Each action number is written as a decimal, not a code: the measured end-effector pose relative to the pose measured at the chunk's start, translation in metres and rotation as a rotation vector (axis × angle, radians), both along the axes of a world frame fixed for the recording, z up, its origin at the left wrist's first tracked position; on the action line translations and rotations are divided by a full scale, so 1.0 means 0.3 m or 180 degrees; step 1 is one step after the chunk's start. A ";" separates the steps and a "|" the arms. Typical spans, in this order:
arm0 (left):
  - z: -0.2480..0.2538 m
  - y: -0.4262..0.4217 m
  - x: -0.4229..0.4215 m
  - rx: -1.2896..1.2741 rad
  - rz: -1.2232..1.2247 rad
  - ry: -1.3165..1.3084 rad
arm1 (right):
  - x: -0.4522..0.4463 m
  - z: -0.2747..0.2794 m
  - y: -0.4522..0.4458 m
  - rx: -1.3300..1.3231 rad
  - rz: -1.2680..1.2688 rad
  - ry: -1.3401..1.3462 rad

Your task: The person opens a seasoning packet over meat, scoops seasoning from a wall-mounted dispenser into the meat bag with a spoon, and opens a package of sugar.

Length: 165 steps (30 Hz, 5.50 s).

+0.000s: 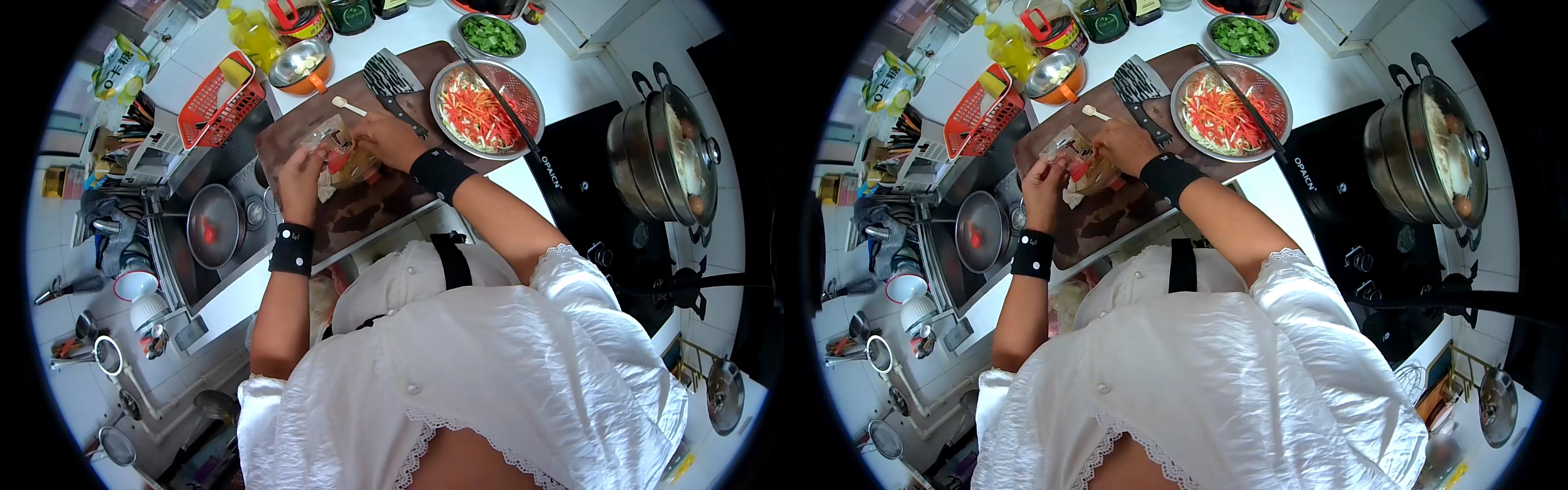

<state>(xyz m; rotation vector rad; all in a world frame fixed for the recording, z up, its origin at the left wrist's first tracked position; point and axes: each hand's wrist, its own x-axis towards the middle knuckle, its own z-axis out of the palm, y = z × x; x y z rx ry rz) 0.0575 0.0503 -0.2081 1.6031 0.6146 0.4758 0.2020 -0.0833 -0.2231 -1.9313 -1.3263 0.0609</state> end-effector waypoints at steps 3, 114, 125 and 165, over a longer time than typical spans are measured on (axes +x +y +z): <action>0.019 -0.014 0.000 -0.0017 0.0046 -0.0091 | -0.007 0.007 0.003 -0.0008 0.0004 0.0025; 0.053 -0.008 -0.027 0.2305 -0.0205 0.0246 | -0.022 0.021 -0.032 -0.0025 -0.0546 -0.1146; 0.049 0.013 -0.018 0.2060 0.0025 0.0133 | -0.012 0.055 -0.020 0.0164 -0.0723 -0.0703; 0.075 0.003 -0.016 0.2110 0.0262 0.0691 | -0.020 0.040 -0.050 -0.0014 -0.0558 -0.0371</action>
